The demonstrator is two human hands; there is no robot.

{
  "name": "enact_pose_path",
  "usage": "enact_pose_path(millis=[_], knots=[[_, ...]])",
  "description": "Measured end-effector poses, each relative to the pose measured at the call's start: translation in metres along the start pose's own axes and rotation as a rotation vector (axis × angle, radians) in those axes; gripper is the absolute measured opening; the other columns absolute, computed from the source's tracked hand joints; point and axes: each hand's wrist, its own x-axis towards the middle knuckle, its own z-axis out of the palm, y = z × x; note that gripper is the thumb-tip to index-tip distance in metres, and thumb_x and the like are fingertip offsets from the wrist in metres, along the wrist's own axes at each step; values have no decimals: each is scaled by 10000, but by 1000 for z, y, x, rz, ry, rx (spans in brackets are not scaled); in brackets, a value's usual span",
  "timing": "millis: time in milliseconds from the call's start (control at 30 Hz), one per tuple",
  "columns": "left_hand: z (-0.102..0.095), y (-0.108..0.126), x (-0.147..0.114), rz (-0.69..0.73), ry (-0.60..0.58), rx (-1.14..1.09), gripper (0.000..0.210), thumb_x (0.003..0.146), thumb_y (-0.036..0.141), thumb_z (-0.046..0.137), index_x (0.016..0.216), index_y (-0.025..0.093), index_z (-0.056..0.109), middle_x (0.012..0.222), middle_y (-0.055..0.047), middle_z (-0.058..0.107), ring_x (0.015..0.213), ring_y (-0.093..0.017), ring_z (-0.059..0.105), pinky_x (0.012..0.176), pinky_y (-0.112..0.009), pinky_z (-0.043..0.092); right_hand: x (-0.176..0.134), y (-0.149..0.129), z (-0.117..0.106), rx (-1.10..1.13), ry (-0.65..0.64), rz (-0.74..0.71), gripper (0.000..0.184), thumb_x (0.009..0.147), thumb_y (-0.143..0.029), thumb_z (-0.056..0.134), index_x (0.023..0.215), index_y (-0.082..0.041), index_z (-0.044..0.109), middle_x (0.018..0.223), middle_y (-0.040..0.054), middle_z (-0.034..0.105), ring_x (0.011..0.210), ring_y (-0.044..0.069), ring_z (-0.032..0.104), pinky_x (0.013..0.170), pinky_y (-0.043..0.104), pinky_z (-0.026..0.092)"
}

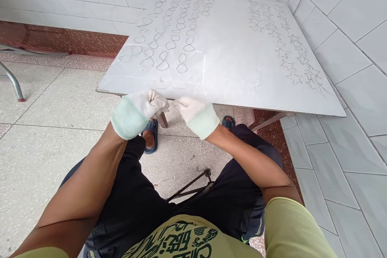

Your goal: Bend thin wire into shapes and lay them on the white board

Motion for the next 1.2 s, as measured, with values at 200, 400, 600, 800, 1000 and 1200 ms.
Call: enact_pose_path(millis=[200, 400, 600, 800, 1000, 1200], knots=[[4, 4, -3, 5, 68, 128, 201, 921, 344, 624, 754, 234, 644, 589, 0, 662, 581, -185, 619, 536, -280, 396, 1, 15, 1, -203, 61, -170, 376, 1080, -472, 532, 887, -235, 752, 857, 23, 720, 866, 196, 652, 826, 303, 461], [11, 1, -6, -18, 72, 68, 168, 932, 347, 625, 804, 238, 635, 593, 0, 670, 580, -201, 632, 582, -308, 420, -2, 13, 1, -237, 113, -187, 388, 1109, -435, 484, 942, -246, 778, 827, 13, 721, 860, 198, 663, 821, 301, 469], [14, 8, -8, -115, 71, 43, 144, 936, 323, 629, 828, 227, 640, 592, 20, 674, 630, -178, 628, 634, -307, 423, 3, 20, 1, -283, 124, -243, 358, 1109, -448, 506, 1033, -265, 805, 951, 33, 782, 923, 222, 682, 874, 318, 471], [18, 9, -7, -105, 84, 19, 182, 952, 320, 601, 802, 216, 609, 547, 43, 638, 634, -157, 598, 640, -303, 395, 8, 28, 2, -462, 166, -333, 495, 1146, -522, 404, 1069, -249, 809, 913, 52, 773, 851, 226, 663, 845, 342, 434], [21, 10, -6, -120, 88, 55, 185, 946, 316, 599, 786, 225, 608, 528, 57, 629, 629, -161, 618, 644, -301, 415, 6, 36, 3, -619, 258, -445, 549, 1175, -492, 337, 983, -227, 778, 850, 62, 736, 805, 211, 625, 770, 347, 379], [28, 5, -9, -59, 125, 118, 204, 965, 374, 577, 846, 231, 662, 565, 58, 635, 649, -172, 664, 609, -286, 422, 5, 35, 10, -593, 317, -428, 592, 1166, -526, 356, 745, -216, 634, 639, 27, 558, 630, 160, 485, 660, 368, 281]])
